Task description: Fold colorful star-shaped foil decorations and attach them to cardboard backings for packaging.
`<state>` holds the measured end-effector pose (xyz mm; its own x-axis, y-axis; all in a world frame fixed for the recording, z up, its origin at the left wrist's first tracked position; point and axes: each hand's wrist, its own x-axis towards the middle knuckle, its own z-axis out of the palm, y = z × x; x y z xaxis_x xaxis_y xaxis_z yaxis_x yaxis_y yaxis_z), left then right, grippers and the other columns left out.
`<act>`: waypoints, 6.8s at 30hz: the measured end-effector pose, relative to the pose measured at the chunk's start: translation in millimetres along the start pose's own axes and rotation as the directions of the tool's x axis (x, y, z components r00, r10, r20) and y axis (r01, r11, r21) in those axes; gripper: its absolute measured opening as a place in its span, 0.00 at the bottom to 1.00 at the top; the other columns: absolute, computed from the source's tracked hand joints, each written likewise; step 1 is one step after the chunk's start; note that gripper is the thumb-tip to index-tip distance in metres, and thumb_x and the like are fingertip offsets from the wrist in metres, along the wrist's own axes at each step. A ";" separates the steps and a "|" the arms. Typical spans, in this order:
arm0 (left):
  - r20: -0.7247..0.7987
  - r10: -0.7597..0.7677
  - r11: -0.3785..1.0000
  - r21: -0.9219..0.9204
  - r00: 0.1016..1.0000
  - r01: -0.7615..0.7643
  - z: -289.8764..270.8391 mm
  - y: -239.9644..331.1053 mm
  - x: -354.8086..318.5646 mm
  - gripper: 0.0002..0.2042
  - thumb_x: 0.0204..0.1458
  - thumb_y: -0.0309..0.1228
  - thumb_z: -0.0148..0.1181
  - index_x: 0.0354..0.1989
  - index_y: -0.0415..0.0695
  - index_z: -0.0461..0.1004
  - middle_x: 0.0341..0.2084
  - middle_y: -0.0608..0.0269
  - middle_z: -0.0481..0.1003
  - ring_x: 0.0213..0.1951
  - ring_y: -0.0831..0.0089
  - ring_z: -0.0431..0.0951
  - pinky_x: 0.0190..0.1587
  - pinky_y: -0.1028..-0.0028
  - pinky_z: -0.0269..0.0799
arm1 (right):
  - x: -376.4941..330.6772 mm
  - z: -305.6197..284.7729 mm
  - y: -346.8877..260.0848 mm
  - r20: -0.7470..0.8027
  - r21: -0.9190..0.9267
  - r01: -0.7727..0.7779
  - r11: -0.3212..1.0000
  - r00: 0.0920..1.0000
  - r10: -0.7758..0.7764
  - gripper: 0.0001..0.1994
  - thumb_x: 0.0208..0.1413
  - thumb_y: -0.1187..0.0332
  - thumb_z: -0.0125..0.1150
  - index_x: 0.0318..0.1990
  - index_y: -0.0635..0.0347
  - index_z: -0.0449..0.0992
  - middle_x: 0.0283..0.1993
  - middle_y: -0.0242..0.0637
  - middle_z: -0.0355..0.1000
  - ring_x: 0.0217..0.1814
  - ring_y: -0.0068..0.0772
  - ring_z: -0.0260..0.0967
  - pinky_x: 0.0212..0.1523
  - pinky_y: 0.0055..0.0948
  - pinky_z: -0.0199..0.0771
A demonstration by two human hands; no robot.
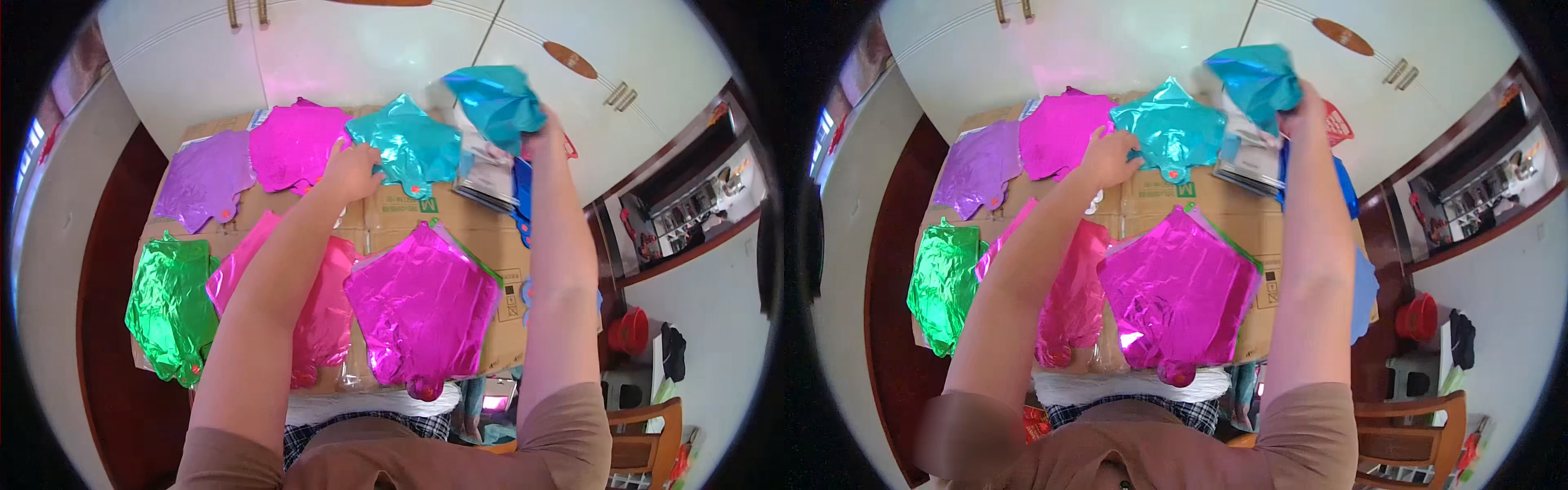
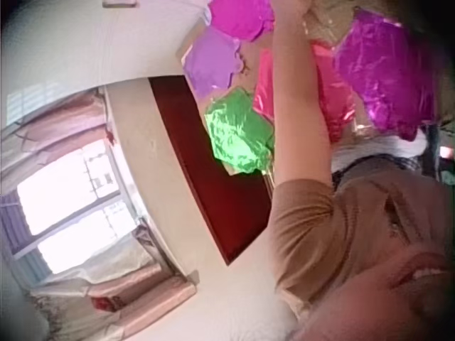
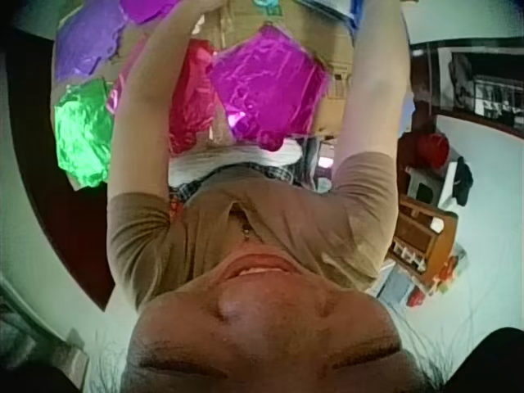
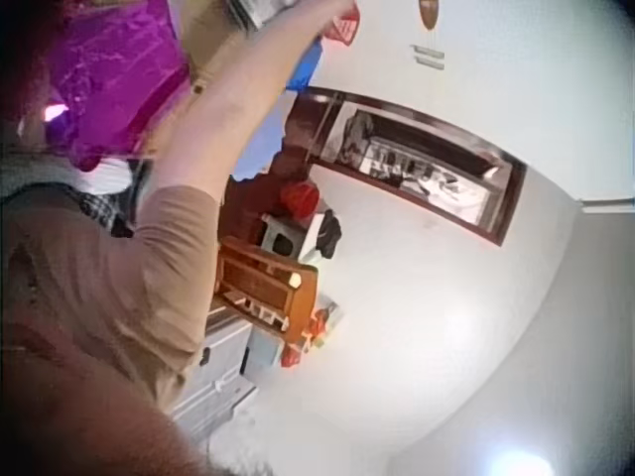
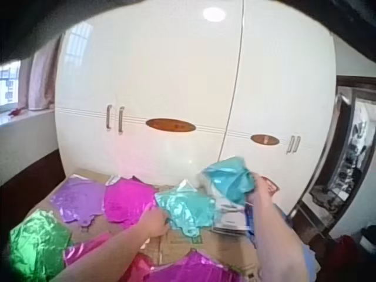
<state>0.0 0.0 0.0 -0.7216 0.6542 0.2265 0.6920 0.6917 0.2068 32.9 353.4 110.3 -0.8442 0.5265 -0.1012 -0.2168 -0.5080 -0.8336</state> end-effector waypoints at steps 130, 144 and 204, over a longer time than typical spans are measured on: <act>-0.066 0.596 0.802 0.010 0.800 -0.597 57.5 287.1 73.8 0.22 0.53 0.48 0.52 0.47 0.45 0.75 0.47 0.56 0.72 0.59 0.60 0.63 0.62 0.57 0.50 | -69.9 -257.6 -57.3 -0.412 -0.290 -0.206 0.935 0.908 0.072 0.10 0.52 0.63 0.55 0.36 0.60 0.74 0.34 0.40 0.76 0.30 0.37 0.74 0.35 0.37 0.77; -0.467 0.266 0.837 -0.322 0.844 -0.442 65.0 261.0 74.3 0.18 0.53 0.39 0.53 0.51 0.50 0.71 0.49 0.59 0.73 0.57 0.56 0.67 0.65 0.51 0.45 | -208.9 -181.6 -136.8 -0.054 -0.146 0.403 0.904 0.909 -0.414 0.08 0.54 0.63 0.55 0.36 0.56 0.75 0.32 0.34 0.74 0.33 0.31 0.72 0.37 0.31 0.73; 0.022 0.460 0.735 -0.569 0.888 -0.367 82.4 378.3 -36.9 0.10 0.51 0.41 0.57 0.31 0.49 0.80 0.36 0.59 0.77 0.41 0.57 0.76 0.46 0.58 0.68 | -392.7 -241.7 -25.3 0.383 -0.924 0.279 -0.262 0.669 -0.637 0.03 0.49 0.72 0.61 0.30 0.62 0.77 0.30 0.40 0.74 0.33 0.40 0.71 0.37 0.34 0.69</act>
<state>286.6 262.7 -8.6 -0.3224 0.9057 0.2753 0.7861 0.0942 0.6109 488.4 324.2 39.8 -0.6140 0.4147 0.6715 0.2742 0.9099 -0.3112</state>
